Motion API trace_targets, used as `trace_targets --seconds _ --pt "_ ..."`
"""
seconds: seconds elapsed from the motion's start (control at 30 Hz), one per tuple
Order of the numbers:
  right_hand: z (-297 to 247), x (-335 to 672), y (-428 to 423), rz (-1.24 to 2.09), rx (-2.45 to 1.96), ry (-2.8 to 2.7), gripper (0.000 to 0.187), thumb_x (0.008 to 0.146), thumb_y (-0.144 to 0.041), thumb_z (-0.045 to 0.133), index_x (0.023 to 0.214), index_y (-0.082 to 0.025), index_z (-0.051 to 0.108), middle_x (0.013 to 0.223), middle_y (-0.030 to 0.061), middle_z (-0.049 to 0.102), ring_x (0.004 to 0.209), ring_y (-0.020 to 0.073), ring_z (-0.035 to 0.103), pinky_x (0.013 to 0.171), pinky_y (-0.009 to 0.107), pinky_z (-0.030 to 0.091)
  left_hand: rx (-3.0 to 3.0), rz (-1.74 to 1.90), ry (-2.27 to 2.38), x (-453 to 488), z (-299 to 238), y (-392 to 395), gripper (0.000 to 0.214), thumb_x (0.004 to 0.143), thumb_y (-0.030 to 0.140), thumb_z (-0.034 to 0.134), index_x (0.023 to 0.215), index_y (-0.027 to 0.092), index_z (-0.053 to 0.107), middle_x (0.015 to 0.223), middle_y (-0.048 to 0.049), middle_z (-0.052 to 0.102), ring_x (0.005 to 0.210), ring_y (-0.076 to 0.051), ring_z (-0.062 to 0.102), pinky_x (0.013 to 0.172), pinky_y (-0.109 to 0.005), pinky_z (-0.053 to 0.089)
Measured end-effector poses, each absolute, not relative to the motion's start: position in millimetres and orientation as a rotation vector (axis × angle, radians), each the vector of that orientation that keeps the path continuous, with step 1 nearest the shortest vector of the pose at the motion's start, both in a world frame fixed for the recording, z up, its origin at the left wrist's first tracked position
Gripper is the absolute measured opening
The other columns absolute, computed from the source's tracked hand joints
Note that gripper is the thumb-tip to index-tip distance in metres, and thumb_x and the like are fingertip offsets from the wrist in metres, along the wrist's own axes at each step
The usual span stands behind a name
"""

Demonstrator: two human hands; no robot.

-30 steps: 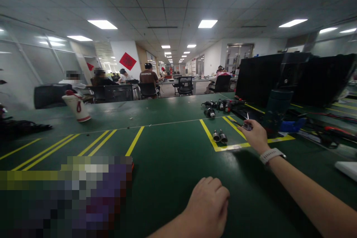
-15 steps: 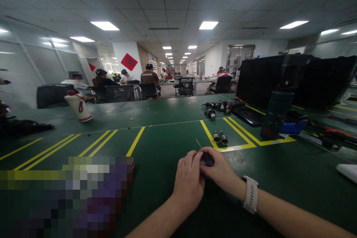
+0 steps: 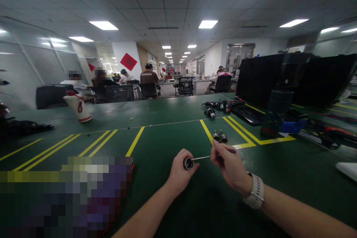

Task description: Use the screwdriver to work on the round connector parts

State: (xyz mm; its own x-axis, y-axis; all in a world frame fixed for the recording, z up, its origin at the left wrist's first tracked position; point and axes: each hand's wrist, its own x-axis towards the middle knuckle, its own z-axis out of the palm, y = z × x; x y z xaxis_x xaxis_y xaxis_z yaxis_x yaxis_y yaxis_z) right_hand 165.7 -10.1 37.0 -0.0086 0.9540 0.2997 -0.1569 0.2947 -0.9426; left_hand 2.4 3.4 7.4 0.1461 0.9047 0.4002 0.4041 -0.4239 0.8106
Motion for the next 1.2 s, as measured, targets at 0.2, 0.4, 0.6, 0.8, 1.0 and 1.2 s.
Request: trace_targets --seconds 0.2,0.4,0.6,0.8,1.0,1.2 --pt "40 163 -22 1.066 -0.846 -1.409 0.043 0.085 -0.044 0.052 0.051 -0.017 0.053 0.047 -0.0044 0.042 0.045 0.0092 0.039 0.044 0.023 0.029 1.759 1.158 1.079 4 7 1 0.017 0.067 0.021 0.067 0.065 0.018 0.051 0.064 0.004 0.049 0.059 -0.013 0.045 0.054 -0.024 0.036" --pt "46 162 -32 0.806 -0.853 -1.728 0.044 0.09 -0.039 0.042 0.052 -0.018 0.05 0.049 -0.0038 0.041 0.048 0.0105 0.041 0.048 0.024 0.031 1.732 1.195 0.949 3 3 3 0.018 0.066 0.016 0.065 0.062 0.018 0.048 0.061 0.005 0.046 0.058 -0.012 0.044 0.056 -0.024 0.036" --pt "45 161 -33 0.705 -0.853 -1.758 0.042 0.091 -0.036 0.039 0.053 -0.018 0.048 0.05 -0.0033 0.041 0.048 0.0108 0.041 0.049 0.025 0.032 1.733 1.207 0.924 2 2 3 0.018 0.066 0.016 0.065 0.061 0.018 0.048 0.06 0.0052 0.046 0.057 -0.012 0.043 0.056 -0.024 0.035" --pt "41 159 -34 0.743 -0.849 -1.781 0.045 0.091 -0.04 0.04 0.052 -0.018 0.047 0.05 -0.0033 0.041 0.048 0.0107 0.041 0.049 0.024 0.031 1.725 1.214 0.926 4 6 1 0.018 0.066 0.016 0.064 0.061 0.018 0.048 0.059 0.0053 0.046 0.056 -0.011 0.043 0.055 -0.023 0.034" --pt "39 162 -29 0.884 -0.897 -1.62 0.047 0.09 -0.045 0.039 0.053 -0.018 0.049 0.047 -0.0039 0.04 0.046 0.011 0.041 0.046 0.024 0.031 1.758 1.239 1.023 3 4 2 0.02 0.066 0.016 0.065 0.06 0.019 0.046 0.059 0.0059 0.042 0.056 -0.011 0.039 0.053 -0.022 0.033" --pt "42 163 -34 0.517 -0.802 -1.862 0.041 0.093 -0.032 0.037 0.055 -0.019 0.047 0.053 -0.0027 0.042 0.05 0.0116 0.043 0.052 0.026 0.032 1.937 1.235 1.086 2 -1 4 0.015 0.07 0.018 0.06 0.063 0.019 0.048 0.061 0.0041 0.046 0.058 -0.013 0.043 0.056 -0.024 0.035"
